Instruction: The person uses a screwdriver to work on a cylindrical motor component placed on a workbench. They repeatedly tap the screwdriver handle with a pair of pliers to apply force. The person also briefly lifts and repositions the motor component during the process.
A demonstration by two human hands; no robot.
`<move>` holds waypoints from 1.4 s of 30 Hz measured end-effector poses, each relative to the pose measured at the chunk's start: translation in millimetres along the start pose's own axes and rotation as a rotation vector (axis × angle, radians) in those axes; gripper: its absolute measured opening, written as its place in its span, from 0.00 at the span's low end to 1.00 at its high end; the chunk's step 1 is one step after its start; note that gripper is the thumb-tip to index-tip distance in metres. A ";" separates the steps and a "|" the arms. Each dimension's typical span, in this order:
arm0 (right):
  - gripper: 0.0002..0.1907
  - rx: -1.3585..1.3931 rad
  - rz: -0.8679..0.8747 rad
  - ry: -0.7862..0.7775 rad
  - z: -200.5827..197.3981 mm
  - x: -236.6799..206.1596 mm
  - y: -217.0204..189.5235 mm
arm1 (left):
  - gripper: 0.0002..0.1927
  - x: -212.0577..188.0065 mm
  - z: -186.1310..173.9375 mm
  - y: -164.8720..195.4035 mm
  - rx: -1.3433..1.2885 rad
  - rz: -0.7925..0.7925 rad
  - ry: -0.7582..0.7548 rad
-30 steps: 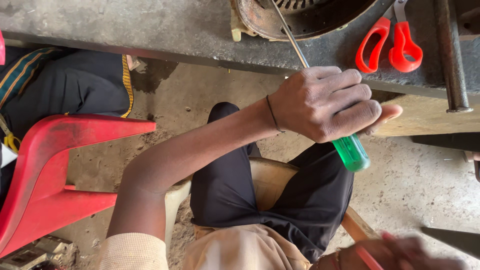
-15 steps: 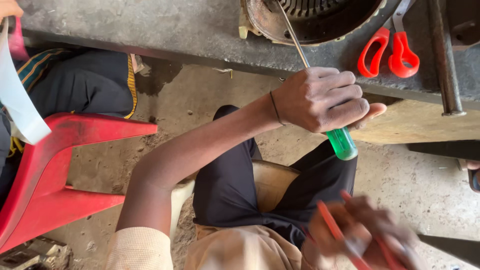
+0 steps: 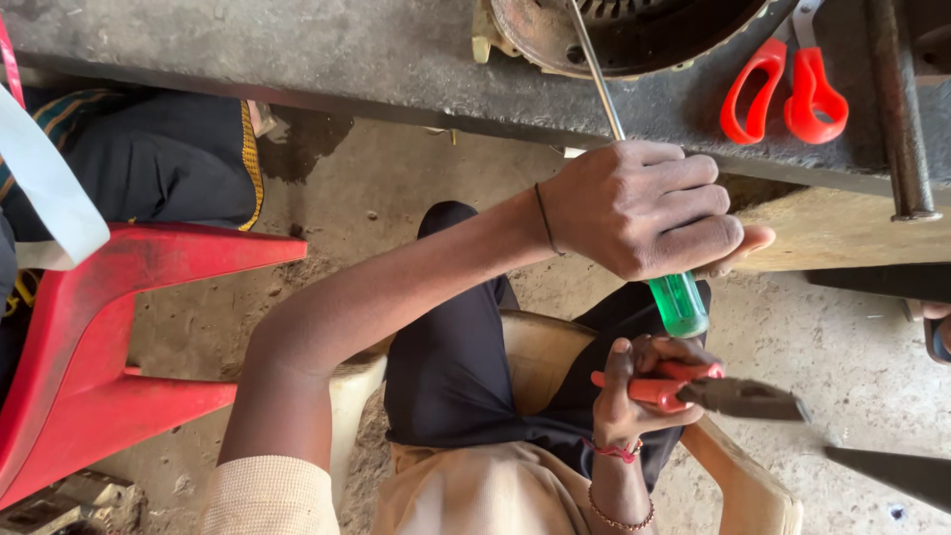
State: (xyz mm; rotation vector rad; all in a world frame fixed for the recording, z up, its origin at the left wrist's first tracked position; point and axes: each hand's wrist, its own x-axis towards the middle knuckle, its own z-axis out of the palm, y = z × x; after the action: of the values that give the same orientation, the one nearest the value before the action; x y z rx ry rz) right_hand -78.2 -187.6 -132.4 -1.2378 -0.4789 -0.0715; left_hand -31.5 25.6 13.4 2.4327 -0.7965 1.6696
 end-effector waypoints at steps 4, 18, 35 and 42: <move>0.22 -0.034 0.003 0.006 -2.3 2.1 1.8 | 0.14 1.3 -0.7 -2.4 0.001 0.011 -0.018; 0.19 0.015 -0.117 -0.020 -0.1 -5.1 -14.3 | 0.11 -0.5 -16.8 -5.0 -0.180 0.023 -0.164; 0.23 -0.153 -0.298 -0.117 29.5 5.7 -29.0 | 0.16 -8.7 -27.8 -13.4 -0.223 0.094 -0.266; 0.19 -0.877 -0.480 -0.192 45.8 22.1 -24.9 | 0.14 -12.7 -24.1 -21.3 -0.143 0.183 -0.315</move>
State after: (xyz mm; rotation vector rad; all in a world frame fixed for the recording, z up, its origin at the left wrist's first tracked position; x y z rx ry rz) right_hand -80.3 -149.5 -90.7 -1.9668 -0.9639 -0.6281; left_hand -45.5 57.2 16.4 2.6220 -1.1660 1.2386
